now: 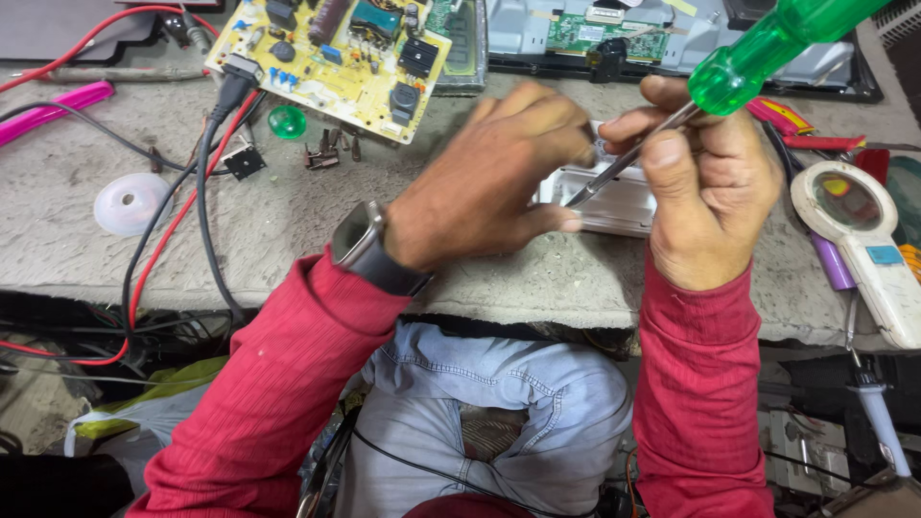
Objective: The person disassembles a white plastic electronic device using a screwdriver, then uses a soldering iron to attach wires to the internal circuit board. The person handles the device casing, screws, and wires during the process.
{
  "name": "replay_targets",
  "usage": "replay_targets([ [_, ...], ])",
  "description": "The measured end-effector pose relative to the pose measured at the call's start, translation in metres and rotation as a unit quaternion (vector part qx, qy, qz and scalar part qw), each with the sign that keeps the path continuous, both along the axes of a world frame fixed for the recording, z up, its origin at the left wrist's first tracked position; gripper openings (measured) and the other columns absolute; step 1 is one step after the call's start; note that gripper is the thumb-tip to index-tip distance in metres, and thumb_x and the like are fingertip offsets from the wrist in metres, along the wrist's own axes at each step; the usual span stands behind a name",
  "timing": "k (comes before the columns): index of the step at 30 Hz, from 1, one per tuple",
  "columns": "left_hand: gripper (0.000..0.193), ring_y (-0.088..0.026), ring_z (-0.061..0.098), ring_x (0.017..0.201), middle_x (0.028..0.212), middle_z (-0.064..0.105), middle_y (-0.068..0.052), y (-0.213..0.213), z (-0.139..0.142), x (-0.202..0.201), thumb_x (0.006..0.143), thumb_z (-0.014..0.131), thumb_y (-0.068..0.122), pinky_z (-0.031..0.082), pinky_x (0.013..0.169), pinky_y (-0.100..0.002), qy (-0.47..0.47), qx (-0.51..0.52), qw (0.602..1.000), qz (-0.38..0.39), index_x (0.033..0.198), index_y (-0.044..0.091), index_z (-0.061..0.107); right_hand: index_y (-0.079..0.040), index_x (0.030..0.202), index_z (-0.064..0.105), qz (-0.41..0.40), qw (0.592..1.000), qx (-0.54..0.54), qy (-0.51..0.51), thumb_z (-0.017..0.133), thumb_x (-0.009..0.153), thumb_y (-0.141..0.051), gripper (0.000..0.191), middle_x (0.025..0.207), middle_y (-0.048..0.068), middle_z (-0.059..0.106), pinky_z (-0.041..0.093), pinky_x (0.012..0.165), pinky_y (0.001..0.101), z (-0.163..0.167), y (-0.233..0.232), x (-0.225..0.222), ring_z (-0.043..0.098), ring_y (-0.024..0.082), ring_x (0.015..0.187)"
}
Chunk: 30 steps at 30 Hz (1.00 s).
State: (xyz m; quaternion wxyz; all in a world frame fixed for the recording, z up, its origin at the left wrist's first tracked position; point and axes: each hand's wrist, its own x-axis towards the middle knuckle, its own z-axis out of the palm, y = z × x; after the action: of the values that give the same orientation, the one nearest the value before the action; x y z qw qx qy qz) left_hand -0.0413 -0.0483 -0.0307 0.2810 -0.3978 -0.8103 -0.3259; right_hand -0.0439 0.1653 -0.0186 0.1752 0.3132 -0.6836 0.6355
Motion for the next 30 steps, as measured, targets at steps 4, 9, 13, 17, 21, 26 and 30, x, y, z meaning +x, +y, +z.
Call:
replay_targets([
  [4,0.038,-0.030,0.049,0.118,0.115,0.059,-0.006,0.002,-0.005,0.004,0.067,0.093,0.028,0.037,0.091,-0.046,-0.035,-0.059,0.997,0.031,0.097,0.011,0.078,0.010,0.126,0.063,-0.014,0.998,0.037,0.041,0.081,0.109,-0.011,0.032,0.108,0.015,0.069,0.060,0.091,0.0293,0.000,0.002,0.000,0.069,0.017,0.096],
  [9,0.026,-0.028,0.048,0.113,0.107,0.057,-0.004,0.005,-0.010,0.004,0.071,0.091,0.026,0.034,0.091,-0.046,-0.022,-0.075,0.996,0.048,0.089,0.013,0.079,-0.003,0.119,0.065,-0.005,0.998,-0.034,-0.057,0.073,0.096,-0.020,0.030,0.093,0.004,0.075,0.061,0.083,0.0227,0.003,0.002,0.003,0.072,0.009,0.083],
  [13,0.023,-0.028,0.048,0.109,0.107,0.058,-0.004,0.007,-0.012,0.001,0.074,0.090,0.028,0.033,0.087,-0.046,-0.037,-0.080,0.995,0.037,0.088,0.013,0.079,0.009,0.134,0.063,-0.014,0.998,0.054,0.034,0.078,0.105,-0.008,0.037,0.103,0.014,0.070,0.061,0.088,0.0286,0.003,0.002,0.003,0.071,0.016,0.094],
  [17,0.020,-0.029,0.048,0.108,0.106,0.057,-0.006,0.009,-0.014,-0.001,0.076,0.088,0.028,0.034,0.087,-0.046,-0.048,-0.066,0.996,0.040,0.082,0.013,0.077,0.010,0.136,0.059,0.002,1.000,0.027,-0.003,0.073,0.110,-0.008,0.034,0.104,0.016,0.074,0.062,0.091,0.0293,0.001,0.005,0.003,0.074,0.018,0.093],
  [21,0.016,-0.030,0.048,0.108,0.106,0.056,-0.008,0.008,-0.015,-0.002,0.079,0.084,0.025,0.034,0.087,-0.046,-0.044,-0.068,0.996,0.036,0.082,0.012,0.076,0.007,0.136,0.058,0.025,1.000,-0.008,-0.016,0.070,0.110,-0.008,0.033,0.105,0.015,0.074,0.061,0.091,0.0290,-0.002,0.007,0.003,0.074,0.017,0.092],
  [26,0.006,-0.028,0.050,0.106,0.103,0.058,-0.004,0.011,-0.016,-0.004,0.078,0.078,0.017,0.034,0.086,-0.046,-0.045,-0.059,0.996,0.041,0.079,0.013,0.073,0.008,0.135,0.057,0.005,0.998,-0.056,0.004,0.070,0.113,-0.010,0.031,0.104,0.015,0.074,0.060,0.085,0.0291,-0.008,0.015,-0.004,0.072,0.019,0.089],
  [30,0.004,-0.026,0.052,0.103,0.102,0.059,-0.002,0.013,-0.018,-0.003,0.078,0.073,0.013,0.036,0.086,-0.045,-0.042,-0.051,0.996,0.054,0.078,0.013,0.069,0.009,0.136,0.057,-0.015,0.990,-0.140,0.028,0.075,0.114,-0.011,0.035,0.103,0.017,0.073,0.064,0.081,0.0329,-0.012,0.026,-0.022,0.072,0.020,0.087],
])
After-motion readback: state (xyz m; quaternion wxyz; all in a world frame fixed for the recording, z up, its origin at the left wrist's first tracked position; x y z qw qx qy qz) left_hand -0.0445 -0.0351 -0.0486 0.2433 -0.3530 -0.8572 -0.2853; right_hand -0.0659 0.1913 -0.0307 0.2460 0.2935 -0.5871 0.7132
